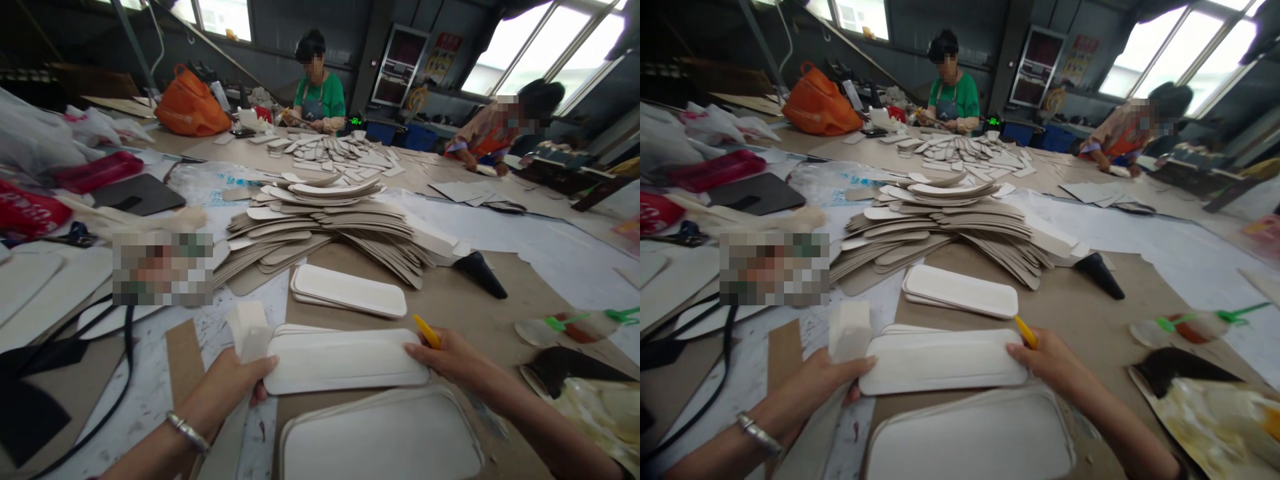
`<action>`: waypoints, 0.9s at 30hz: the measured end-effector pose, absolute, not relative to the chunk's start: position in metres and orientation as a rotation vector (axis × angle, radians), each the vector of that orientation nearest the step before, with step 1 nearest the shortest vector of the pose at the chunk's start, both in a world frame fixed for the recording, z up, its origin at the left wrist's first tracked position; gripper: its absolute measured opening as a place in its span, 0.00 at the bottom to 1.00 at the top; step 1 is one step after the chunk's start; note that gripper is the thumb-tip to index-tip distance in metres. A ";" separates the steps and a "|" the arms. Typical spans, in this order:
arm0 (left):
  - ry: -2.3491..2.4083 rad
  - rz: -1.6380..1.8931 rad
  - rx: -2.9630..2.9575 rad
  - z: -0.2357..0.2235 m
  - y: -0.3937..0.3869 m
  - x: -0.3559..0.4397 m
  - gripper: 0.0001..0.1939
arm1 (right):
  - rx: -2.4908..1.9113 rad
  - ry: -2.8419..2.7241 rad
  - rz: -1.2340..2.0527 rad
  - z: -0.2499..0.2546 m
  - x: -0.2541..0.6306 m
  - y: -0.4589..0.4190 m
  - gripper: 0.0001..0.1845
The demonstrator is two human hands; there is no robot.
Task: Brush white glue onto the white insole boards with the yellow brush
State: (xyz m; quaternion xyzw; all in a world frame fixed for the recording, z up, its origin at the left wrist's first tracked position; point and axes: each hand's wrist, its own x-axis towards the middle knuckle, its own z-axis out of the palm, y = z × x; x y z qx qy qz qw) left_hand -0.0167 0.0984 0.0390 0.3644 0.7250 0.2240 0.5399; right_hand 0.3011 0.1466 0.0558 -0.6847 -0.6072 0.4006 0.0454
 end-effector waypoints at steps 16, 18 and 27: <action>1.647 0.171 1.147 0.036 0.128 -0.018 0.15 | -2.357 -2.450 0.815 0.044 0.288 0.172 0.12; 1.641 0.182 1.117 0.034 0.129 -0.019 0.16 | -2.349 -2.483 0.746 0.039 0.289 0.172 0.13; 1.621 0.273 1.025 0.041 0.117 -0.026 0.18 | -2.430 -2.371 0.557 0.053 0.296 0.160 0.12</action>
